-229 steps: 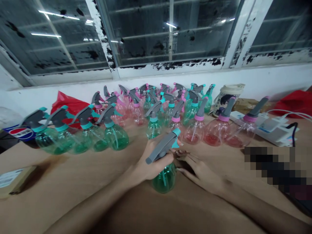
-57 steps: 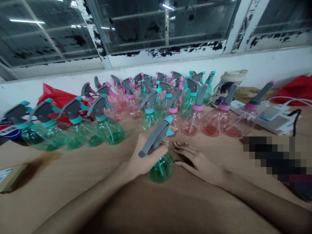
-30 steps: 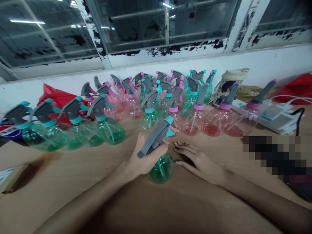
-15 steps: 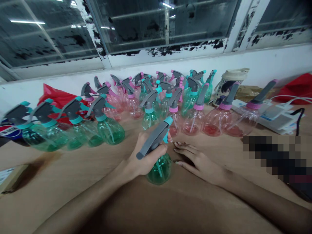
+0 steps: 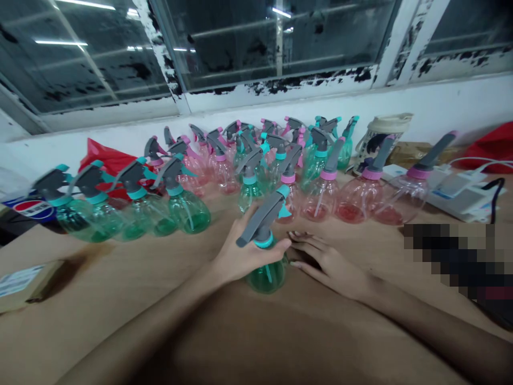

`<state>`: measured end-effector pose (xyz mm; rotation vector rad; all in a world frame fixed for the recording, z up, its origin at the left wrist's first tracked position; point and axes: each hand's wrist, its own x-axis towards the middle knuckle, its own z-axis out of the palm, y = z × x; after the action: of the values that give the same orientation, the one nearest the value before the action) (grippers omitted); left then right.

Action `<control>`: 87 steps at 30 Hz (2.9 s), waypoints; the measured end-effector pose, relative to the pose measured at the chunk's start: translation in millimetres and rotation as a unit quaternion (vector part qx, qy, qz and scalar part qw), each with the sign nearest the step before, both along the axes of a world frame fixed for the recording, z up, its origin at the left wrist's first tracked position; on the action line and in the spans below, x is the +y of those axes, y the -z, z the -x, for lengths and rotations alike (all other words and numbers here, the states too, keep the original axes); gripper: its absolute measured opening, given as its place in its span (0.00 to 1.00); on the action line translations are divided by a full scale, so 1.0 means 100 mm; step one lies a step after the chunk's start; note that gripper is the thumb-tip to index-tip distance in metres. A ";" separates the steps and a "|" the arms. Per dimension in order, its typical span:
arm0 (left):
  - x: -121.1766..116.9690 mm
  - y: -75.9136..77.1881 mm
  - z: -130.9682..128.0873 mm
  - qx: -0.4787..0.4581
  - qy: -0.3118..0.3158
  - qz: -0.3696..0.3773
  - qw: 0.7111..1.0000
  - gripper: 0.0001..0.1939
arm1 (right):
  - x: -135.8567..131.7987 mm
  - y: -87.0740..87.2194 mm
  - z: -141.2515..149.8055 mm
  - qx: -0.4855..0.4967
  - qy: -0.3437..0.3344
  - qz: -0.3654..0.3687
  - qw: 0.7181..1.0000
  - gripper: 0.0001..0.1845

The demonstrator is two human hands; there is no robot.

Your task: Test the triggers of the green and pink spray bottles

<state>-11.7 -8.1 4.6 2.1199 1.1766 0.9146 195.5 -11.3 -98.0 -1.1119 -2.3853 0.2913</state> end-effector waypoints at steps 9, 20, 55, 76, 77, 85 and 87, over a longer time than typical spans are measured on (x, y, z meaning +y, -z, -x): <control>-0.20 0.10 0.21 0.020 -0.007 0.001 1.000 0.26 | 0.03 0.05 0.00 0.016 -0.010 -0.032 0.999 0.22; -0.22 -0.08 0.83 0.207 -0.209 -0.133 0.946 0.24 | 0.00 0.02 0.01 0.004 0.004 -0.035 0.999 0.21; 0.68 -0.11 0.79 0.383 -0.274 -0.216 0.856 0.30 | 0.92 -0.85 1.06 0.049 0.250 -0.003 0.967 0.36; 0.07 -0.13 0.66 0.390 -0.235 -0.200 0.868 0.33 | 0.50 -0.93 0.95 -0.007 0.195 0.013 0.981 0.35; 0.00 -0.15 0.65 0.388 -0.223 -0.195 0.873 0.33 | 0.45 -0.93 0.95 -0.011 0.189 0.004 0.982 0.35; -0.30 -0.24 0.47 0.146 -0.069 0.001 0.987 0.36 | -0.19 -0.91 0.79 -0.036 0.140 -0.051 0.988 0.30; -0.33 -0.24 0.37 0.046 -0.004 0.034 0.998 0.36 | -0.34 -0.90 0.73 -0.019 0.108 -0.068 0.992 0.30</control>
<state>-48.9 -41.3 28.6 2.1233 1.2459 0.7752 122.8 -45.5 -7.9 -1.3066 -2.2533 0.0348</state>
